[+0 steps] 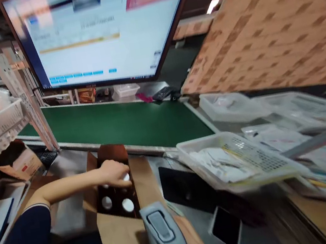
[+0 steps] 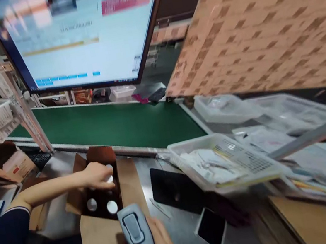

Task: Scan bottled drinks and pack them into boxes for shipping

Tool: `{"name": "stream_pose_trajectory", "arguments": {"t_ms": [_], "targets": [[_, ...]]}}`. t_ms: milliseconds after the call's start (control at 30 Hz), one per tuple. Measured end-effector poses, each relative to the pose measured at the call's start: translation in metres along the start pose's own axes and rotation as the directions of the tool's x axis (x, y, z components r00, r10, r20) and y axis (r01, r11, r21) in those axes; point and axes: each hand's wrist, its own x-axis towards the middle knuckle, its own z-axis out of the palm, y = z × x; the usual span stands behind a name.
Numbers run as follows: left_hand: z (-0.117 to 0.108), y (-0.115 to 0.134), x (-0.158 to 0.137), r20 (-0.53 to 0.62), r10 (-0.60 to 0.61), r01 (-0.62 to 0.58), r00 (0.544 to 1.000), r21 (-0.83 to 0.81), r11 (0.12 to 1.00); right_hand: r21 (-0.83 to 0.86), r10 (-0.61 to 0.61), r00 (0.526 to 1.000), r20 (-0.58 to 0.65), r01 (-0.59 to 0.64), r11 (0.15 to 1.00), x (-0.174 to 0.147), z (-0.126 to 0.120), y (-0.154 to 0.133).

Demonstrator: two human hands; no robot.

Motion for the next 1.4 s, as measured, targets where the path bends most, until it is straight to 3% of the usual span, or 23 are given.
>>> {"name": "stream_pose_trajectory", "arguments": {"t_ms": [100,200,333,400,467,567,633,700,800,900,1100,1233,1400], "targets": [[0.011,-0.022,-0.003,-0.01,0.058,-0.058,0.998,-0.022,0.998,-0.032,0.053,0.998,0.033,-0.052,0.998,-0.013,-0.012,0.003],[0.03,-0.036,-0.009,-0.027,0.03,-0.027,0.999,0.102,0.994,-0.057,0.065,0.998,0.028,-0.063,0.996,-0.023,-0.015,0.009],[0.06,-0.043,-0.015,0.158,-0.012,-0.024,0.987,0.227,0.973,-0.077,0.001,1.0,0.005,-0.001,0.997,-0.02,-0.009,-0.001],[0.068,-0.048,-0.017,0.171,-0.015,-0.022,0.985,0.213,0.977,-0.085,-0.04,0.999,-0.01,0.039,0.996,-0.015,-0.007,-0.011],[0.069,-0.053,-0.023,0.093,-0.025,0.013,0.995,0.132,0.991,-0.093,-0.08,0.997,-0.016,0.078,0.993,-0.01,-0.008,-0.019],[0.058,-0.06,-0.039,-0.188,-0.133,0.109,0.973,-0.131,0.985,-0.113,-0.131,0.991,0.0,0.13,0.985,-0.008,-0.014,-0.021],[0.043,-0.062,-0.049,-0.386,-0.229,0.076,0.894,-0.373,0.925,-0.129,-0.136,0.991,-0.004,0.134,0.982,-0.007,-0.017,-0.017],[0.023,-0.063,-0.053,-0.501,-0.32,-0.036,0.804,-0.579,0.815,-0.129,-0.12,0.993,-0.013,0.117,0.985,-0.006,-0.018,-0.015],[-0.008,-0.065,-0.05,-0.527,-0.483,-0.148,0.699,-0.768,0.623,-0.083,-0.083,0.996,-0.025,0.08,0.993,-0.001,-0.015,-0.015],[-0.028,-0.072,-0.043,-0.495,-0.607,-0.188,0.622,-0.847,0.497,-0.023,-0.054,0.998,-0.026,0.053,0.998,0.009,-0.009,-0.019],[-0.029,-0.102,-0.042,-0.437,-0.735,-0.24,0.519,-0.899,0.365,0.042,0.005,0.997,0.079,-0.009,0.999,0.032,-0.003,-0.023],[-0.021,-0.129,-0.043,-0.306,-0.795,-0.251,0.524,-0.947,0.199,0.086,0.068,0.99,0.121,-0.079,0.993,0.046,-0.001,-0.019],[-0.008,-0.159,-0.043,-0.168,-0.85,-0.262,0.499,-0.964,0.037,0.197,0.241,0.954,0.179,-0.274,0.941,0.065,0.004,-0.012]]}}
